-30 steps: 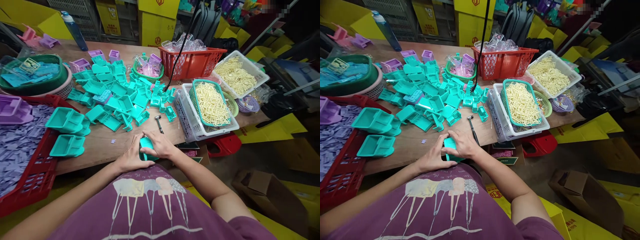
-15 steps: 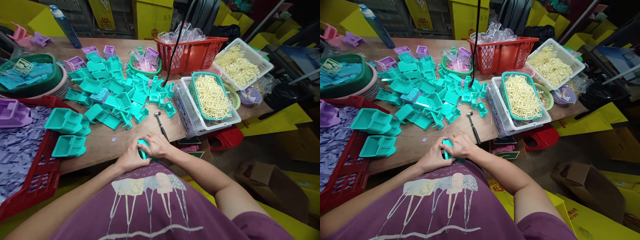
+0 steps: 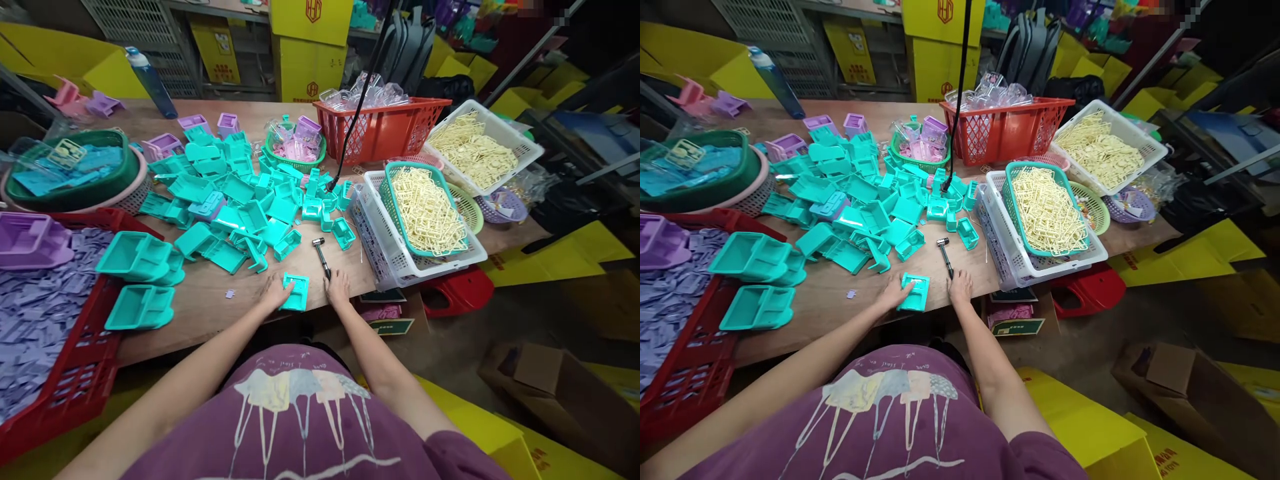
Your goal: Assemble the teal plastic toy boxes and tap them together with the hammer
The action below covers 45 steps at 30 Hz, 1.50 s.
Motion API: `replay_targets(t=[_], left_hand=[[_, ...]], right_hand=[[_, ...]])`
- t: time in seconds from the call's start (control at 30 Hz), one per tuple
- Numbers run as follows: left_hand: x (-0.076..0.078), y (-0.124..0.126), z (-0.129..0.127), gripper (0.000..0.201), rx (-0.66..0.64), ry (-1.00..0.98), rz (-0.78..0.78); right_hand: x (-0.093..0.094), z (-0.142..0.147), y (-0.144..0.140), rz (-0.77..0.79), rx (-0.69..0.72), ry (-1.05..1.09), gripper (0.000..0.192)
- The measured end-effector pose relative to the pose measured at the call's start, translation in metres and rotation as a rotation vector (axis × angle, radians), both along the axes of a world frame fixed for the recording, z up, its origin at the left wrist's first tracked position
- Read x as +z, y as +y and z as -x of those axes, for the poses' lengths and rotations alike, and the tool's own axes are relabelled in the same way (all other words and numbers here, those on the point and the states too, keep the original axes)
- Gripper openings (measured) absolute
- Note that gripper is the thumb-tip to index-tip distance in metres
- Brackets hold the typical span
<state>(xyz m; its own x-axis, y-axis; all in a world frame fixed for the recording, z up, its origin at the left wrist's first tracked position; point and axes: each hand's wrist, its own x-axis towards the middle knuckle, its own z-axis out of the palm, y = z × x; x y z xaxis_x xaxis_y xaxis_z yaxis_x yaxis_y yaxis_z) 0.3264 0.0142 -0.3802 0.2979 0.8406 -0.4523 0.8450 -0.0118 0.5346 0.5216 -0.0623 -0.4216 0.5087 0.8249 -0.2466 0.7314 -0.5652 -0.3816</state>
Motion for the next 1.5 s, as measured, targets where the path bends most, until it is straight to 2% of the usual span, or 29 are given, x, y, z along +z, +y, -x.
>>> replay_targets(t=[0.07, 0.17, 0.27, 0.37, 0.47, 0.5, 0.63, 0.73, 0.87, 0.97, 1.1, 1.23, 1.33, 1.43, 1.5], left_hand=[[-0.003, -0.005, -0.002, 0.055, -0.012, 0.111, -0.016], [-0.006, -0.012, -0.002, 0.055, -0.041, 0.232, -0.039], [-0.01, -0.017, -0.003, 0.055, -0.057, 0.293, -0.084], [-0.012, -0.021, -0.007, 0.055, -0.051, 0.318, -0.13], [-0.013, -0.024, -0.009, 0.055, -0.033, 0.335, -0.161], [-0.014, -0.025, -0.01, 0.055, -0.03, 0.339, -0.167], [-0.014, -0.026, -0.011, 0.054, -0.033, 0.338, -0.183], [-0.015, -0.026, -0.012, 0.051, -0.023, 0.331, -0.184], [-0.016, -0.027, -0.012, 0.048, 0.0, 0.311, -0.188], [-0.016, -0.026, -0.012, 0.046, 0.024, 0.291, -0.171], [-0.015, -0.026, -0.012, 0.047, 0.06, 0.264, -0.151], [-0.013, -0.028, -0.015, 0.047, 0.094, 0.231, -0.128], [-0.014, -0.028, -0.016, 0.047, 0.122, 0.181, -0.115], [-0.019, -0.021, -0.011, 0.05, 0.142, 0.099, -0.077], [-0.02, -0.013, -0.001, 0.049, 0.121, 0.009, -0.023]], right_hand=[[0.002, -0.006, 0.002, 0.004, 0.014, 0.012, 0.028], [0.024, -0.014, -0.01, -0.035, 0.056, 0.05, 0.028], [0.053, -0.011, -0.05, -0.137, 0.162, 0.102, 0.033], [0.071, 0.003, -0.095, -0.267, 0.261, 0.178, 0.038], [0.074, 0.016, -0.116, -0.115, 0.296, 0.196, 0.036], [0.074, 0.019, -0.118, -0.083, 0.302, 0.188, 0.036], [0.073, 0.026, -0.11, -0.153, 0.282, 0.129, 0.042], [0.074, 0.03, -0.102, -0.015, 0.324, 0.112, 0.039], [0.076, 0.039, -0.09, -0.036, 0.331, 0.083, 0.042], [0.076, 0.04, -0.083, 0.047, 0.342, 0.082, 0.038], [0.075, 0.031, -0.084, -0.062, 0.336, 0.08, 0.042], [0.076, 0.021, -0.093, -0.037, 0.254, 0.11, 0.041], [0.075, 0.02, -0.098, -0.15, 0.204, 0.147, 0.042], [0.07, 0.019, -0.101, -0.111, 0.198, 0.247, 0.039], [0.068, 0.017, -0.099, -0.152, 0.154, 0.359, 0.037]])
